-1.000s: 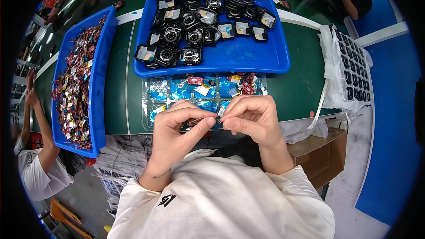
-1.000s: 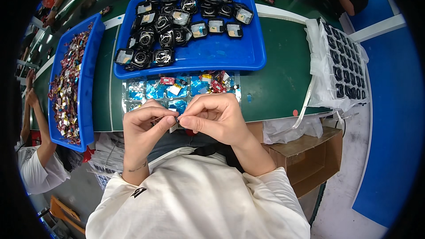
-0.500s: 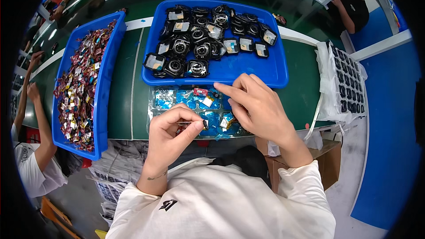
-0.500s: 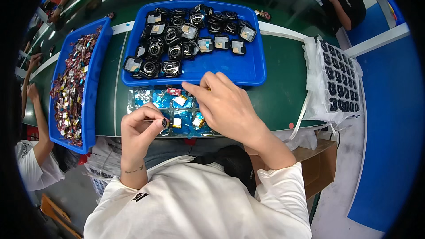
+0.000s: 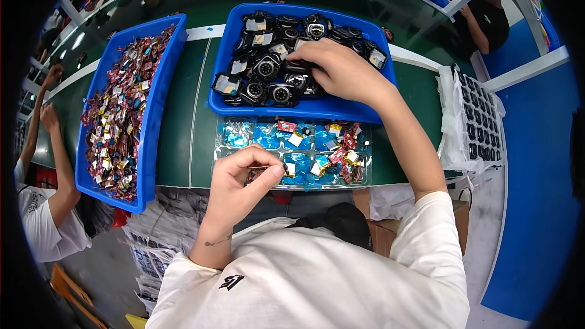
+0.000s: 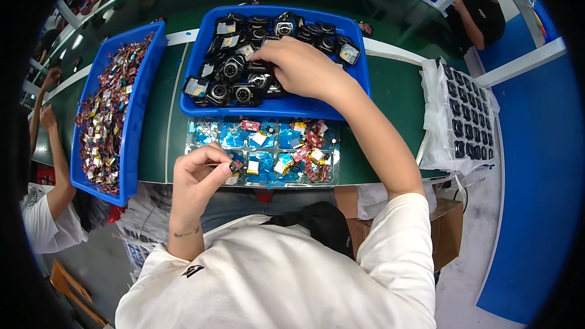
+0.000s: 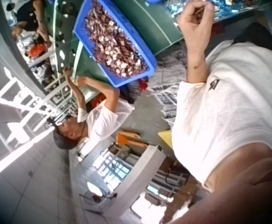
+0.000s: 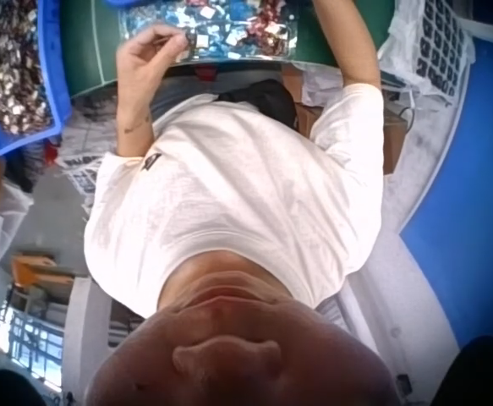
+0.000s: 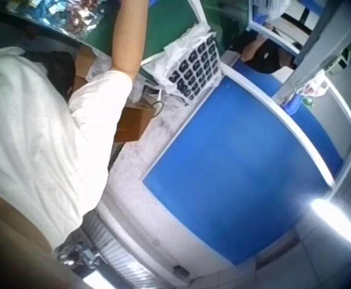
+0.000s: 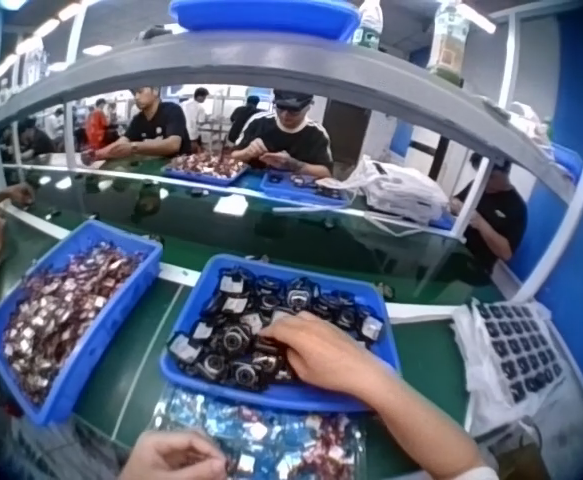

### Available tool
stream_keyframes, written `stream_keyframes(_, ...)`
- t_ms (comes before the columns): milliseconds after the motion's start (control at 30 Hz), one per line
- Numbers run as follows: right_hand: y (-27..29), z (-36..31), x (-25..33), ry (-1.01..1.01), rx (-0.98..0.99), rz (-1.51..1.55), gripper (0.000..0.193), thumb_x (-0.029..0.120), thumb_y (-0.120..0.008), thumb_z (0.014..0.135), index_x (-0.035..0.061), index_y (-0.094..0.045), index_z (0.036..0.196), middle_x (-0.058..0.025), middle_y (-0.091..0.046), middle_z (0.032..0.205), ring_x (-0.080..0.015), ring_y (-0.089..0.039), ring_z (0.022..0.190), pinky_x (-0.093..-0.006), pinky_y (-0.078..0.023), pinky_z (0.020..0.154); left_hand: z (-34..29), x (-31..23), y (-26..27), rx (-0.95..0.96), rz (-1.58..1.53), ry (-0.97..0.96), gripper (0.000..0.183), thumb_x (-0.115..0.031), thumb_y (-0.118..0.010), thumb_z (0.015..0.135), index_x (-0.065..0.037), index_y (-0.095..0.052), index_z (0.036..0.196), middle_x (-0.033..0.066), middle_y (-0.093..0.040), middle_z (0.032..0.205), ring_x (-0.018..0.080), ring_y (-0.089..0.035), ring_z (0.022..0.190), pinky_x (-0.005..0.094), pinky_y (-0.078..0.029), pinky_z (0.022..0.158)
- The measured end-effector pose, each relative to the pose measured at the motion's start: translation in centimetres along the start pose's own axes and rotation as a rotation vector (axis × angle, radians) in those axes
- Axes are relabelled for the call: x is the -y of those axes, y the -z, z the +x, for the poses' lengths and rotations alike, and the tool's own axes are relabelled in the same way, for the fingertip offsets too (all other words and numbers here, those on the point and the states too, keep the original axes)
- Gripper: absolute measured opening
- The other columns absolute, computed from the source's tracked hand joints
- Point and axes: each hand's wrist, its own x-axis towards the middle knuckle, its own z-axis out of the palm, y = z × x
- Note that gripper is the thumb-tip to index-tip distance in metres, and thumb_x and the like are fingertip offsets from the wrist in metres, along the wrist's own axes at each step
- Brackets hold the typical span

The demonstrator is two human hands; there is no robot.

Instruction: Manually assembling small electronic components on a factory line.

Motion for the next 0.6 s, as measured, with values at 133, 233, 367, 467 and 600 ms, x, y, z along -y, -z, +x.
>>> stream_keyframes(133, 0.7, -3.5, 0.4, -0.071, 0.054, 0.063, 0.036, -0.006, -0.057, 0.077, 0.0041, -0.062, 0.111, -0.0118, -0.063, 0.108, -0.03, -0.056, 0.102, -0.0384, -0.045, 0.091, 0.4, 0.1, -0.1, -0.015, 0.005, 0.02, 0.004, -0.001, -0.066, 0.084, 0.003, -0.065, 0.086, 0.0011, -0.058, 0.079, 0.0041, -0.051, 0.069, 0.018, -0.039, 0.06)
stream_keyframes(233, 1.0, -5.4, -0.1, -0.14, -0.134, 0.085, 0.029, 0.002, -0.057, 0.079, 0.006, -0.066, 0.106, -0.0108, -0.066, 0.095, -0.0293, -0.06, 0.092, -0.0371, -0.049, 0.085, 0.7, 0.2, -0.4, -0.001, 0.017, 0.023, 0.005, -0.001, -0.067, 0.084, 0.003, -0.065, 0.086, 0.0013, -0.059, 0.08, 0.0045, -0.052, 0.07, 0.0183, -0.04, 0.06)
stream_keyframes(367, 1.1, -6.7, 1.6, -0.381, -0.472, 0.711, 0.02, 0.001, -0.058, 0.086, -0.0001, -0.063, 0.105, -0.0072, -0.068, 0.093, -0.0148, -0.065, 0.084, -0.0278, -0.052, 0.075, 1.3, 0.4, -1.1, 0.031, 0.115, -0.07, 0.004, 0.0, -0.068, 0.081, 0.002, -0.066, 0.084, 0.003, -0.059, 0.081, 0.0058, -0.053, 0.07, 0.0195, -0.042, 0.06)
stream_keyframes(467, 1.7, -7.6, 4.9, -0.548, -0.534, 0.888, 0.024, 0.0, -0.061, 0.086, -0.002, -0.058, 0.11, -0.0088, -0.067, 0.094, -0.0089, -0.063, 0.081, -0.0215, -0.052, 0.068, 1.7, 0.1, -1.6, 0.013, 0.22, -0.173, 0.004, 0.001, -0.069, 0.078, 0.002, -0.067, 0.082, 0.0053, -0.059, 0.084, 0.0081, -0.055, 0.073, 0.0198, -0.044, 0.063)
stream_keyframes(600, -0.6, -8.5, 7.3, -0.489, -0.539, 1.032, 0.026, -0.002, -0.063, 0.084, -0.0023, -0.06, 0.11, -0.0049, -0.064, 0.093, -0.0055, -0.059, 0.082, -0.0191, -0.048, 0.069, 2.4, -0.2, -2.5, 0.004, 0.249, -0.228, 0.005, 0.002, -0.069, 0.076, 0.002, -0.067, 0.081, 0.0077, -0.06, 0.09, 0.011, -0.057, 0.079, 0.0211, -0.045, 0.066)
